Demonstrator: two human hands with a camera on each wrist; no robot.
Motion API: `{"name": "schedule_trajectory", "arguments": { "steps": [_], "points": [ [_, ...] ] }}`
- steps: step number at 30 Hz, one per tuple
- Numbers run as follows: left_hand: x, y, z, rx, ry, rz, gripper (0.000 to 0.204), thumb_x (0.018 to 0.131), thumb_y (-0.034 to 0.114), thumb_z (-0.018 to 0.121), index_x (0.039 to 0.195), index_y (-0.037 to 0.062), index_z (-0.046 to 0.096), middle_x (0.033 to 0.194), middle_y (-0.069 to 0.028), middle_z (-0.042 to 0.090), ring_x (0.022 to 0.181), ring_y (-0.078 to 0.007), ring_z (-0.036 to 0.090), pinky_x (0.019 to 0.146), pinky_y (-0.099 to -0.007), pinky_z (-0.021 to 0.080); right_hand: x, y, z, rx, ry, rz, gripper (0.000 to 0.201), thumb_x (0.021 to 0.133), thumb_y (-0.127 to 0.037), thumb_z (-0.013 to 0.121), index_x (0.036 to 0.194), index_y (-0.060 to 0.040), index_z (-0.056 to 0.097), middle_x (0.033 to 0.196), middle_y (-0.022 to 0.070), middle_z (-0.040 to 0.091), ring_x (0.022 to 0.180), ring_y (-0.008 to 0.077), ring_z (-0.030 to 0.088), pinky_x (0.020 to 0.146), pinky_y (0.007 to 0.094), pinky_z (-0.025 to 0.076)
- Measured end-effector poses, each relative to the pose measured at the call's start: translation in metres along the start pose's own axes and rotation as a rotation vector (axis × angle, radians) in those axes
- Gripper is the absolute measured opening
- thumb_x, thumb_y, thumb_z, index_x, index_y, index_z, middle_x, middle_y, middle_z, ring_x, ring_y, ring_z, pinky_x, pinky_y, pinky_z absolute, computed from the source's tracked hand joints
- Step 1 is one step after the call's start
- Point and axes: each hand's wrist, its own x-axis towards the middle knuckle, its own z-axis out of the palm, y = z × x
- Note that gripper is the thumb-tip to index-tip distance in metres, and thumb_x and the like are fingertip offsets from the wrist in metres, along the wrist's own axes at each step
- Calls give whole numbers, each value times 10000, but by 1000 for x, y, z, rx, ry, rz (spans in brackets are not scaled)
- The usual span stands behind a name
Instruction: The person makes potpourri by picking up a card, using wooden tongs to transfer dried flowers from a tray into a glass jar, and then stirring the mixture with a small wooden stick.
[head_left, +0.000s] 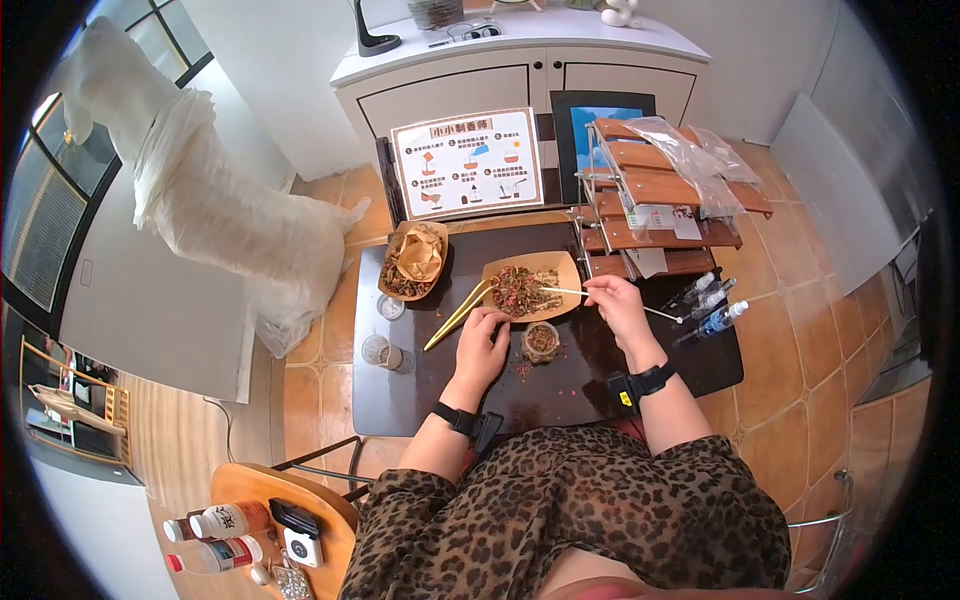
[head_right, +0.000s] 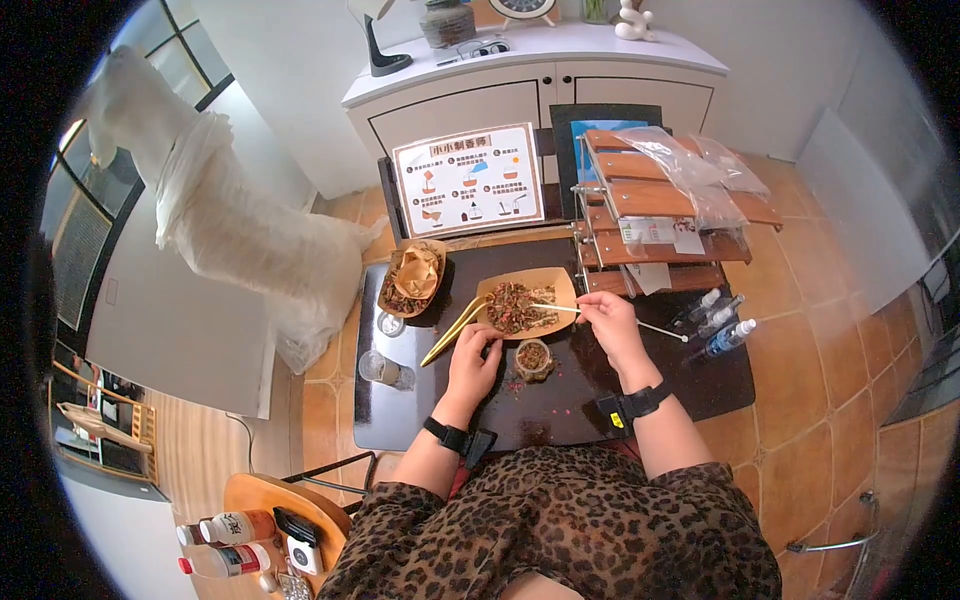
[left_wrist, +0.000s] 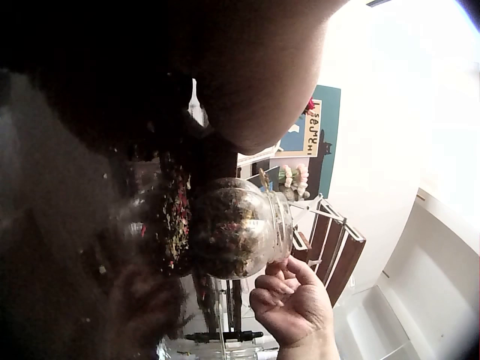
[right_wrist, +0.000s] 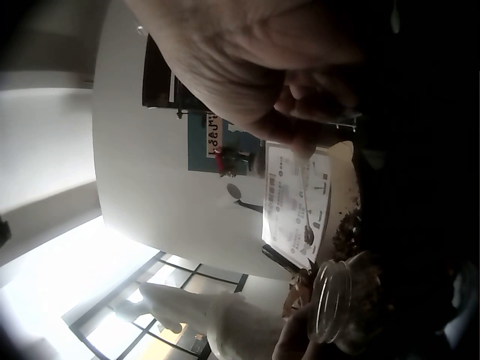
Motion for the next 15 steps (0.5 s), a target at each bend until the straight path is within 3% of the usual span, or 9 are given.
{"name": "schedule_trajectory", "arguments": {
  "steps": [5,8,13,15],
  "points": [
    [0,0,0,2,5,-4,102,883,11,681,982,7,657,1020,-141,627,979,-333,623,857,-385,511,-21,-16,-9,-6,-49,13,136,955,-45,620,1074,-5,672,828,24,683,578,11,468,508,177,317],
    [0,0,0,7,6,-1,100,883,12,682,979,7,656,1021,-140,628,979,-333,623,857,-384,511,-30,-12,-19,-39,-108,-13,138,957,-54,625,1079,-12,674,836,26,685,580,15,471,516,179,327],
    [0,2,0,12,5,-6,99,884,16,681,978,6,653,1023,-138,629,978,-331,623,856,-385,509,-48,-3,-27,-117,-188,-70,114,962,-58,633,1050,-9,687,831,3,699,754,51,636,624,192,460],
    [0,2,0,12,5,-1,100,885,17,680,979,5,651,1023,-139,629,978,-331,622,856,-385,508,-50,5,-31,-159,-193,-62,113,964,-69,644,1043,-6,694,845,9,706,746,51,632,622,198,461]
  ]
}}
